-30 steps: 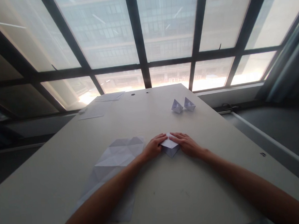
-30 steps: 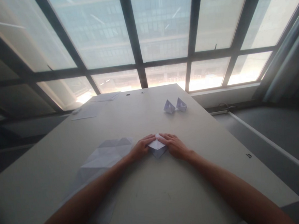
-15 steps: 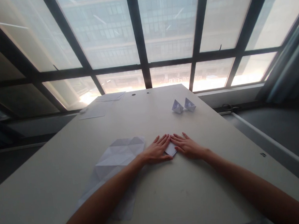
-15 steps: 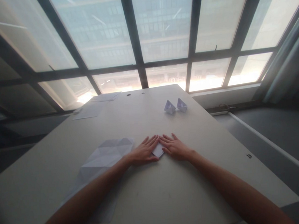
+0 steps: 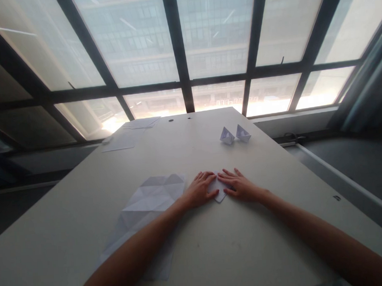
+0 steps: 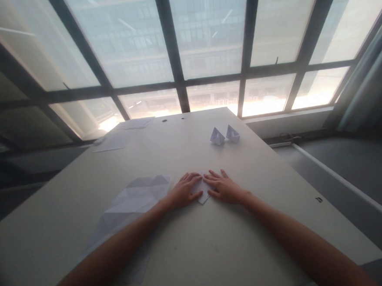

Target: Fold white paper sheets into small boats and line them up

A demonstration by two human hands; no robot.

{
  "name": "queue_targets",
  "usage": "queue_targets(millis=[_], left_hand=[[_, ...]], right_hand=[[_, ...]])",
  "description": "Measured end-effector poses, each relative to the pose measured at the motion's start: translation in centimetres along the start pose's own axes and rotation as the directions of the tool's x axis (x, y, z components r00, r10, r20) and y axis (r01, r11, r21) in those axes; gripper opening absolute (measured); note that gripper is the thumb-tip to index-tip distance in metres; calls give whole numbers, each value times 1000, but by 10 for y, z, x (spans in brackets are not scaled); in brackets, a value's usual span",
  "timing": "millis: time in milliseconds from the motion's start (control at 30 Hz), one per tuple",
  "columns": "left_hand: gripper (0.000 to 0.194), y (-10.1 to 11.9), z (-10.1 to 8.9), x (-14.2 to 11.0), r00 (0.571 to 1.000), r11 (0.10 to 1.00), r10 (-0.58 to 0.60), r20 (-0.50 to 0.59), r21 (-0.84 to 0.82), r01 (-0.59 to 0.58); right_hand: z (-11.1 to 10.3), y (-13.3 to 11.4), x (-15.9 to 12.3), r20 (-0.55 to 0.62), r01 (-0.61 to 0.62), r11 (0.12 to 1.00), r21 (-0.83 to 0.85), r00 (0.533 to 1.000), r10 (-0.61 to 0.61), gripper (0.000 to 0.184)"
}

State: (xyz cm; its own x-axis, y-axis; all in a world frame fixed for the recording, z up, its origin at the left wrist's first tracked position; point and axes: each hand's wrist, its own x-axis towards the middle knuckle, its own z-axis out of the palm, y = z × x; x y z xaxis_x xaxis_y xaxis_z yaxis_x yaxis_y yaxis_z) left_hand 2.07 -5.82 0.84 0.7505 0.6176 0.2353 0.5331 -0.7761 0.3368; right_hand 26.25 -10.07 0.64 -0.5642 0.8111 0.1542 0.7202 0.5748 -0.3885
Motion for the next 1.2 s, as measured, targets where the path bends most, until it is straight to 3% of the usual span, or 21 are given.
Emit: queue_targets(millis=[200, 400, 533, 667, 867, 967, 1200], left_hand=[[68, -2, -1, 1, 989, 999, 27, 145, 14, -30], [66, -2, 1, 2, 994, 1000, 9, 107, -13, -8], [72, 0, 0, 3, 994, 1000, -14, 108, -26, 17], [70, -1, -2, 1, 997, 997, 31, 71, -74, -26], [73, -9, -3, 3, 999, 985, 10, -39, -172, -17], [61, -11, -5, 3, 992, 971, -5, -122, -237, -25], [42, -12, -5, 5, 992, 951, 83, -97, -291, -108]], right_hand=[[1, 1, 0, -46, 43, 998, 36, 998, -41, 63], [6, -2, 4, -235, -11, 998, 56, 972, 24, 47], [6, -9, 4, -179, 6, 999, 40, 984, 1, 63], [7, -7, 4, -127, -19, 997, 77, 992, 28, 68], [3, 11, 3, -145, -65, 993, 99, 986, 79, 61], [-1, 18, 0, -159, -98, 991, 91, 981, 111, 59], [-5, 18, -3, -131, -64, 991, 117, 988, 79, 51]])
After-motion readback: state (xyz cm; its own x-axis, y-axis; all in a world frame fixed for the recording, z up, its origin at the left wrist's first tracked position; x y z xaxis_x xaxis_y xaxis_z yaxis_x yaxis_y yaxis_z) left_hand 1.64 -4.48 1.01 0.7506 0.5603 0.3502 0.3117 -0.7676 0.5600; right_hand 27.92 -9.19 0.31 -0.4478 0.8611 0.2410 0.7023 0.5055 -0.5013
